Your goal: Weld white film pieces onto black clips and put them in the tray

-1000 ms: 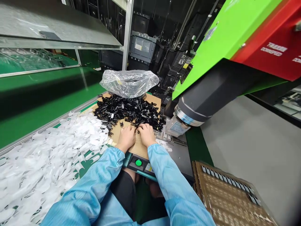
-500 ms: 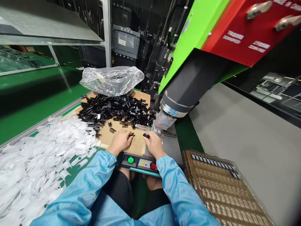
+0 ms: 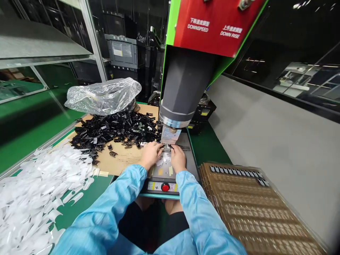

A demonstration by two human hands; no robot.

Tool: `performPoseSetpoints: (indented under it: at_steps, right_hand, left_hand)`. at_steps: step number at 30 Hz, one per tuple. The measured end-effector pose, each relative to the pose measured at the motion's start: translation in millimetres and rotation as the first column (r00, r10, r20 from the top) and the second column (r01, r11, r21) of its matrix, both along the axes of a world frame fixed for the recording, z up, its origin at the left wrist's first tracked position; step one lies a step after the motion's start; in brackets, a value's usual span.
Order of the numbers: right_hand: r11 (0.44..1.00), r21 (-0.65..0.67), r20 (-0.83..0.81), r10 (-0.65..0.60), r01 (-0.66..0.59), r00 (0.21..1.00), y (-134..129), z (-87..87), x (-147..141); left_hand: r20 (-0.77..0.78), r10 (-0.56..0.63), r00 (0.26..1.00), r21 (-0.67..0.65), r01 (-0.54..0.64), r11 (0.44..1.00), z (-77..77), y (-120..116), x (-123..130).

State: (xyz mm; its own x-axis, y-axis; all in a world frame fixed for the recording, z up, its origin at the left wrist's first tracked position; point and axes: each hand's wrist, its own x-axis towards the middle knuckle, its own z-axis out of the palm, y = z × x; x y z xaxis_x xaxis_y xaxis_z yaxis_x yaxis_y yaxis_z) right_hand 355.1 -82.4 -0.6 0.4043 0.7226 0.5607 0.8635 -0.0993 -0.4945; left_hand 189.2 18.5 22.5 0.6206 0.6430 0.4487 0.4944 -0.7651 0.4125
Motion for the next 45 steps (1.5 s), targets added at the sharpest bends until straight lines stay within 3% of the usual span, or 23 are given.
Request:
performPoseSetpoints:
  at_steps: [3,8,13,17,20,23,27,30,34,45]
  right_hand:
    - [0.997,-0.058,0.125,-0.046,0.054,0.991,1.7,-0.6,-3.1]
    - [0.987,-0.135,0.240,-0.052,0.086,0.969,0.9,2.4,-9.8]
    - [0.973,-0.210,0.268,-0.035,0.094,0.963,3.8,11.5,-14.3]
    - [0.974,-0.224,0.194,0.019,0.025,0.981,-2.1,16.1,-9.9]
    - [0.992,-0.124,0.089,0.032,-0.021,0.996,-28.1,12.4,-3.5]
    - [0.998,-0.059,0.045,0.006,-0.004,0.999,-77.7,1.2,2.9]
    - [0.988,-0.146,0.084,-0.030,0.042,0.996,-154.3,-18.4,8.0]
    - [0.962,-0.261,0.142,-0.045,0.082,0.989,-192.6,-30.2,10.2]
    - [0.934,-0.338,0.207,-0.050,0.119,0.977,-208.1,-39.3,13.0]
    - [0.933,-0.327,0.211,-0.079,0.147,0.974,-205.2,-45.0,10.9]
  left_hand:
    - [-0.082,0.017,0.996,0.065,-0.012,0.998,1.1,-2.0,16.5]
    - [-0.142,0.029,0.989,0.134,-0.009,0.991,0.6,-6.8,18.3]
    - [-0.207,0.005,0.978,0.158,0.028,0.987,2.0,-6.2,17.8]
    - [-0.229,-0.041,0.972,0.085,0.062,0.994,7.2,-1.9,13.6]
    - [-0.167,-0.079,0.983,-0.032,0.074,0.997,6.5,-0.3,-7.5]
    - [-0.100,-0.108,0.989,-0.125,0.095,0.988,-2.7,-2.3,-48.9]
    - [-0.216,-0.229,0.949,-0.206,0.185,0.961,-21.2,-10.5,-114.0]
    - [-0.335,-0.277,0.900,-0.234,0.205,0.950,-31.0,-18.7,-146.5]
    - [-0.377,-0.273,0.885,-0.226,0.197,0.954,-35.5,-26.8,-157.8]
    - [-0.396,-0.268,0.878,-0.224,0.190,0.956,-34.8,-28.2,-155.6]
